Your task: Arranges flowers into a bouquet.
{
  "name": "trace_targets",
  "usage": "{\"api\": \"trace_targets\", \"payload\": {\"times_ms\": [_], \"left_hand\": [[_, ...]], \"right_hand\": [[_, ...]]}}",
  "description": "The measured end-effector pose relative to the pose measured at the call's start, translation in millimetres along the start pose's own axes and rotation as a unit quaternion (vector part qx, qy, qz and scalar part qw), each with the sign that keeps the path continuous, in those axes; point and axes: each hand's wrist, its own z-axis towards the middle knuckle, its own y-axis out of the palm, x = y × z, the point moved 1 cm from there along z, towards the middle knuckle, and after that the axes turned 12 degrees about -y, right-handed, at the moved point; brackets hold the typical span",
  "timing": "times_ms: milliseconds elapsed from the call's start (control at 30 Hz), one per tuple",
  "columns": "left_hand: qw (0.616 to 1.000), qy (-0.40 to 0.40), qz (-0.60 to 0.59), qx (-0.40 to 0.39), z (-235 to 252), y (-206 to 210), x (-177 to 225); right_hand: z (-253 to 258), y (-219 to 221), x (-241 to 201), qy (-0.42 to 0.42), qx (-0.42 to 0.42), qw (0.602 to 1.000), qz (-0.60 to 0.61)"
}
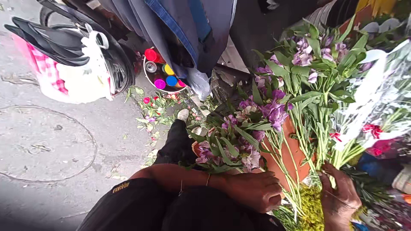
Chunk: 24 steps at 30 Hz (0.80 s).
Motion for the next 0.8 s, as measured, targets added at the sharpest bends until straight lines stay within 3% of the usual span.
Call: {"api": "trace_targets", "payload": {"times_ms": [100,300,433,600,700,800], "left_hand": [[0.999,0.007,0.009,-0.03,-0.5,-7.2,3.3],[0.998,0.013,0.04,-0.038,-1.6,-20.0,7.2],[0.997,0.023,0.072,-0.031,-5.3,-22.8,11.0],[0.992,0.009,0.11,-0.06,-0.9,-20.1,19.9],[0.988,-0.025,0.149,-0.036,2.6,-19.1,29.5],[0.987,-0.096,0.127,-0.022,9.5,-18.1,50.2]], "right_hand": [[35.1,4.2,35.4,0.051,0.028,0.998,-0.021],[83.8,60.0,62.4,0.163,-0.037,0.986,-0.014],[74.1,51.3,68.1,0.099,0.097,0.99,0.012],[68.6,50.8,77.3,0.118,0.162,0.955,0.219],[76.7,6.2,64.7,0.123,0.234,0.958,0.115],[76.2,-39.7,48.4,0.088,0.217,0.97,-0.064]]}}
